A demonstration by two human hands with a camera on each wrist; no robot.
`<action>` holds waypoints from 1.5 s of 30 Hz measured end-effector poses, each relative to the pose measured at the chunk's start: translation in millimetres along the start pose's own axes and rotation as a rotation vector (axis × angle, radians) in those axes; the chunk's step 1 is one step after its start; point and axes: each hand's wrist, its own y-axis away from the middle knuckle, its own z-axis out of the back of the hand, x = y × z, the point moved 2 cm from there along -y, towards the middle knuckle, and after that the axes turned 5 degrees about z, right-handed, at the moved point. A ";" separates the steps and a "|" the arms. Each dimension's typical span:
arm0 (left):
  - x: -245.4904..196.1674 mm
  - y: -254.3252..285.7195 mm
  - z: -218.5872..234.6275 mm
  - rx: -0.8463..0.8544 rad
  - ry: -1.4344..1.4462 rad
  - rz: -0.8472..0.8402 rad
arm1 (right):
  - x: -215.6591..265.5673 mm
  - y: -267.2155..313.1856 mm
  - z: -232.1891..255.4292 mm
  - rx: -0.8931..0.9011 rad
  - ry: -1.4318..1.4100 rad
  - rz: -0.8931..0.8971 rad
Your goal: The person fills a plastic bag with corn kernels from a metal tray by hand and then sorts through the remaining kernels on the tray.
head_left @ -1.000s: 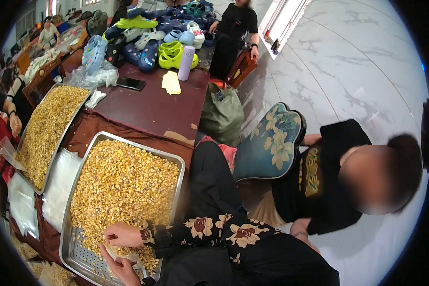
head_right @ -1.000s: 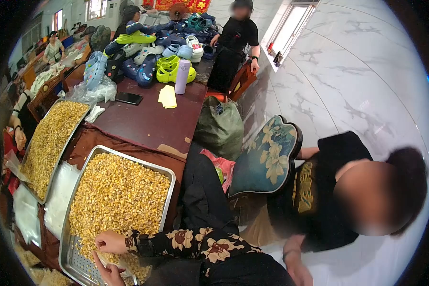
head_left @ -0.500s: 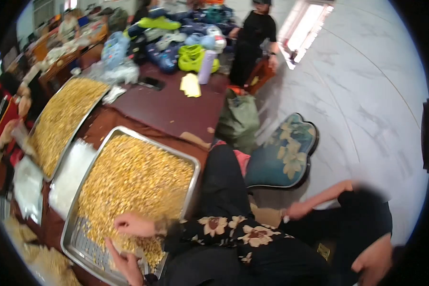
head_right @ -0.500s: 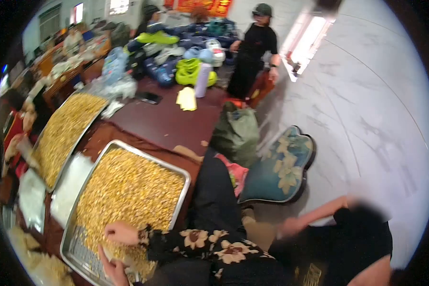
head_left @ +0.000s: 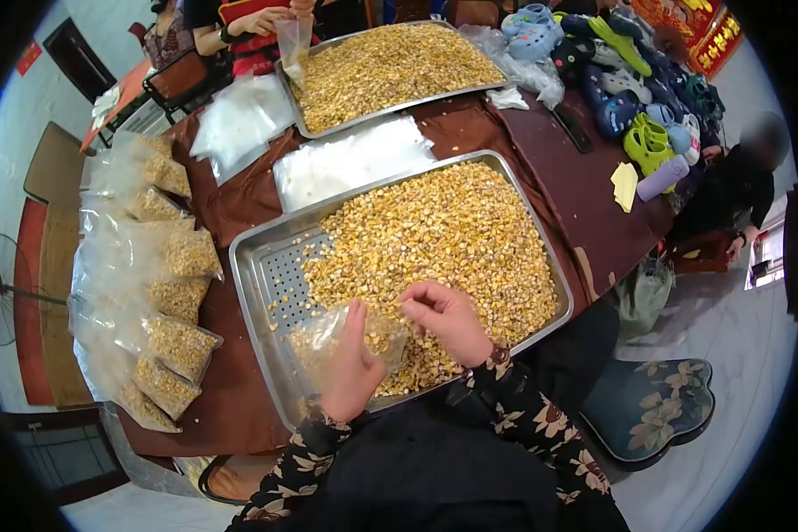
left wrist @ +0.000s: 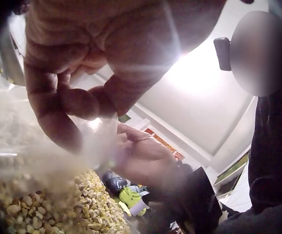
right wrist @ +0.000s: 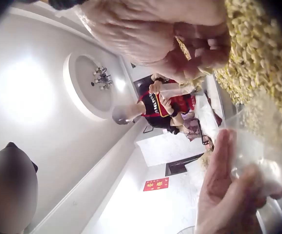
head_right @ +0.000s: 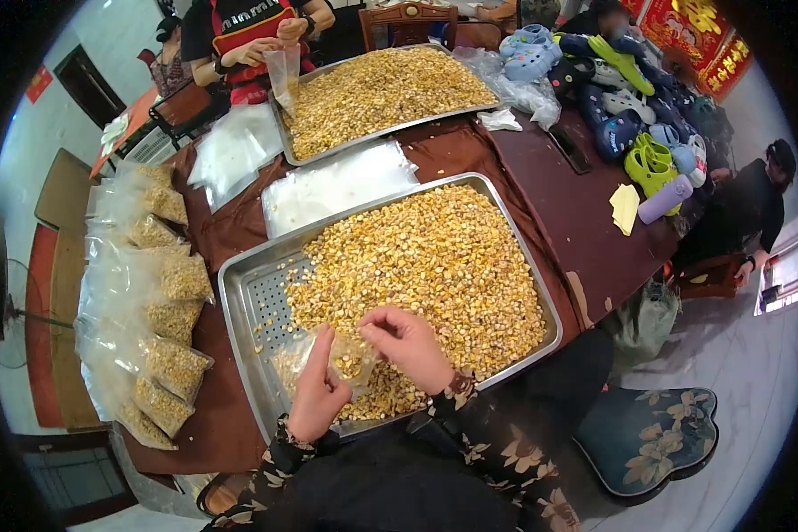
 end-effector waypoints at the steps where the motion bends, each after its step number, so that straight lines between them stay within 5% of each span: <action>1: -0.2 0.0 -0.7 -0.006 -0.001 -0.002 | 1.4 0.0 -5.9 0.054 0.015 0.020; 3: 1.4 1.6 -2.6 -0.018 -0.033 0.007 | -4.3 0.7 -12.9 0.088 0.038 0.000; 5: 7.1 4.1 -4.2 -0.027 -0.054 -0.004 | -10.7 2.9 -19.2 0.241 0.658 0.427; 11: 4.9 8.6 -3.4 -0.028 -0.026 0.026 | 12.1 10.4 8.8 0.114 0.564 0.229; 14: 1.8 7.5 -3.3 -0.018 -0.132 0.000 | 8.8 17.3 53.6 -0.059 0.758 0.303; 16: 4.3 7.7 -5.7 -0.009 -0.116 -0.012 | 7.8 29.4 71.0 -0.176 1.218 0.232; 19: 2.5 7.3 -9.0 -0.001 -0.112 -0.012 | 3.2 39.3 68.0 -0.158 1.263 0.056; 20: 3.1 6.4 -10.1 0.001 -0.111 -0.013 | -7.0 39.6 65.5 -0.194 1.314 0.200; 23: 4.5 6.2 -11.6 -0.002 -0.220 -0.031 | -14.1 31.8 57.8 -0.219 1.165 0.128; 29: 0.9 3.1 -14.8 -0.022 -0.189 -0.042 | -20.1 11.9 70.9 -0.309 0.890 0.371; 31: 0.3 2.4 -17.3 -0.013 -0.227 -0.042 | -6.1 12.6 61.8 -0.246 0.742 0.212; 35: 0.9 -0.6 -21.9 -0.007 -0.164 -0.044 | 6.4 11.7 29.3 -0.064 0.581 0.195; 39: -9.9 -0.9 -19.2 0.031 -0.034 0.033 | 9.8 13.8 -1.6 0.127 0.678 0.350; 45: -9.3 2.7 -13.7 0.012 -0.024 0.038 | 5.8 -4.6 42.4 -0.052 0.822 0.296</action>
